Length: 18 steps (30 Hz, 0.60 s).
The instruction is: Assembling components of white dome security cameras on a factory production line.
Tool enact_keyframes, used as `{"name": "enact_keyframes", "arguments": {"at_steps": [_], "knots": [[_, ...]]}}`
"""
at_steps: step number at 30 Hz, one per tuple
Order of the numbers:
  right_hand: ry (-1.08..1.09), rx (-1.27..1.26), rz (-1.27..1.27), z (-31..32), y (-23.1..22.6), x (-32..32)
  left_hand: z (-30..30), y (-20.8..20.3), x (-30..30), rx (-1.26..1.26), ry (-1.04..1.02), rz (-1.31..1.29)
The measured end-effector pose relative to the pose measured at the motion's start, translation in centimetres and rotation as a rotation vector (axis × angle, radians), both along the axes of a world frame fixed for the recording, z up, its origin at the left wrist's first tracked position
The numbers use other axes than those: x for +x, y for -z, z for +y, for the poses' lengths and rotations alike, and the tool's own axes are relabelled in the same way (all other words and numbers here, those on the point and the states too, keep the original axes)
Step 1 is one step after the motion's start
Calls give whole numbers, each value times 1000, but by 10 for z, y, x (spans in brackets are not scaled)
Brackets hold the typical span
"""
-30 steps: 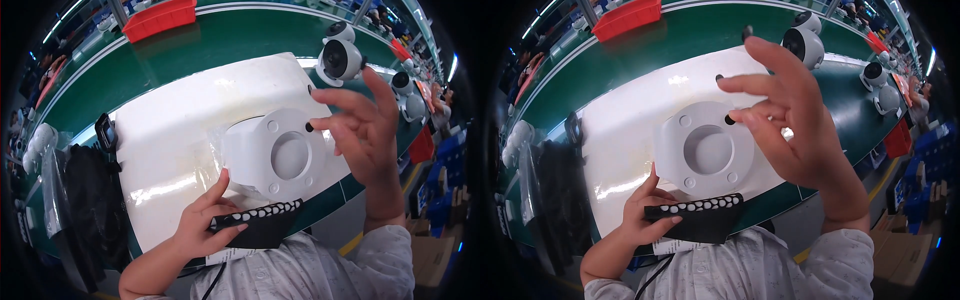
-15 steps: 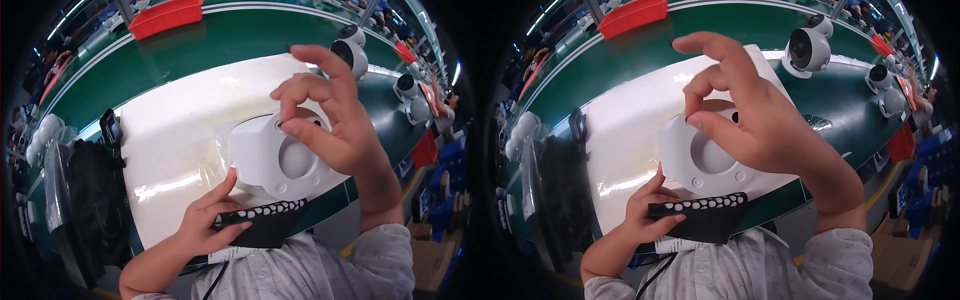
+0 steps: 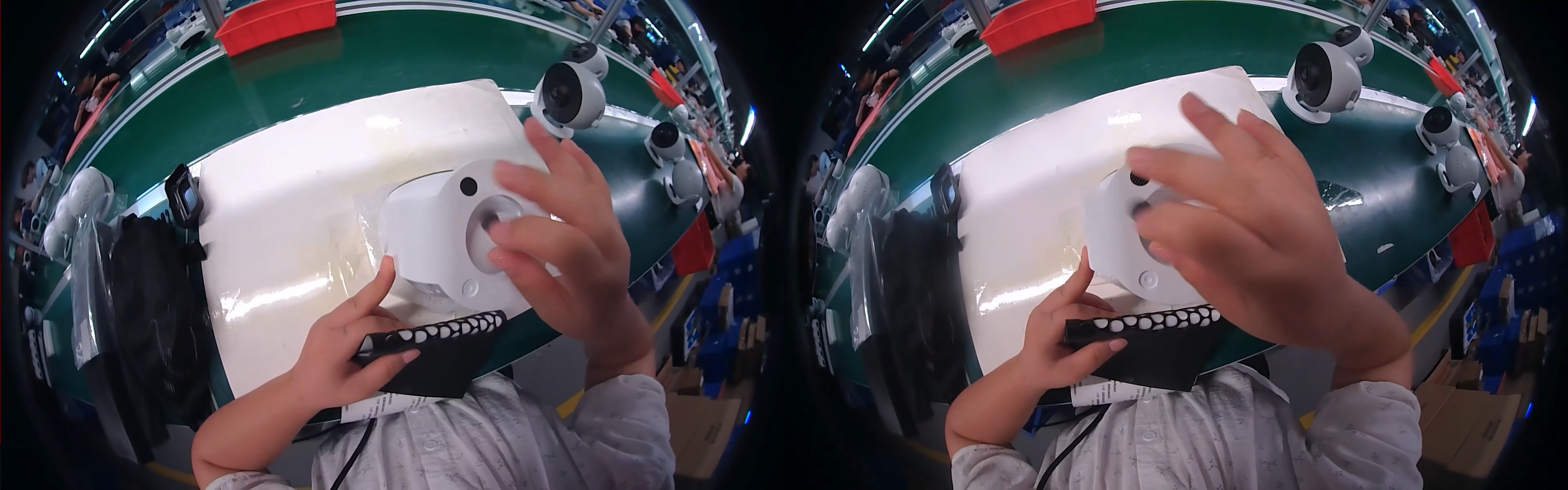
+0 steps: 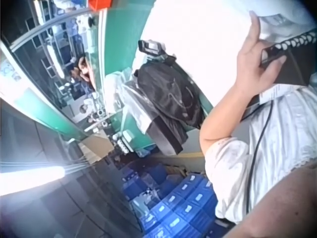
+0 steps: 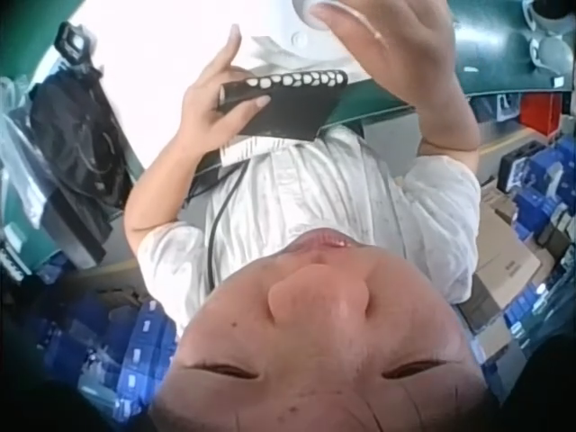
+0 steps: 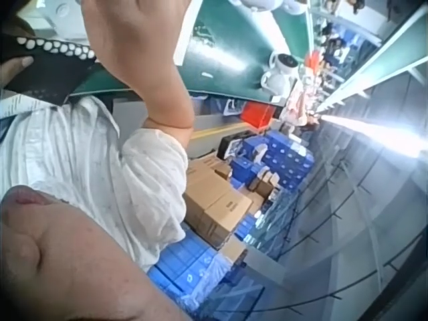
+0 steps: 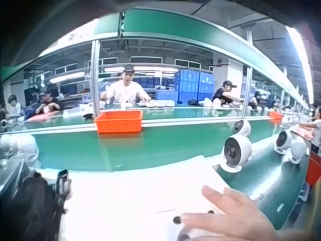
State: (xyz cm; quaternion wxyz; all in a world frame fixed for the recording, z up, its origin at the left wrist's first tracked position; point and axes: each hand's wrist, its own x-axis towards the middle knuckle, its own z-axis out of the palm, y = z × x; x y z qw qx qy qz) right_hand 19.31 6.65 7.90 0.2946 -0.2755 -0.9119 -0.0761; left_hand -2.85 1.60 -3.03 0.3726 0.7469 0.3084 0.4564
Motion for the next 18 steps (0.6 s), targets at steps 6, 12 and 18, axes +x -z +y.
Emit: {"name": "enact_keyframes", "arguments": {"at_steps": [6, 12, 18], "knots": [[4, -387, 170, -11, 9, -3, -2, -1, 5, 3, -24, -39], [67, -424, 84, -18, 9, -9, -4, -2, 10, 20, -1, -45], [139, -199, -72, -27, 8, -9, -6, -5, 10, -16, -12, 19]]}}
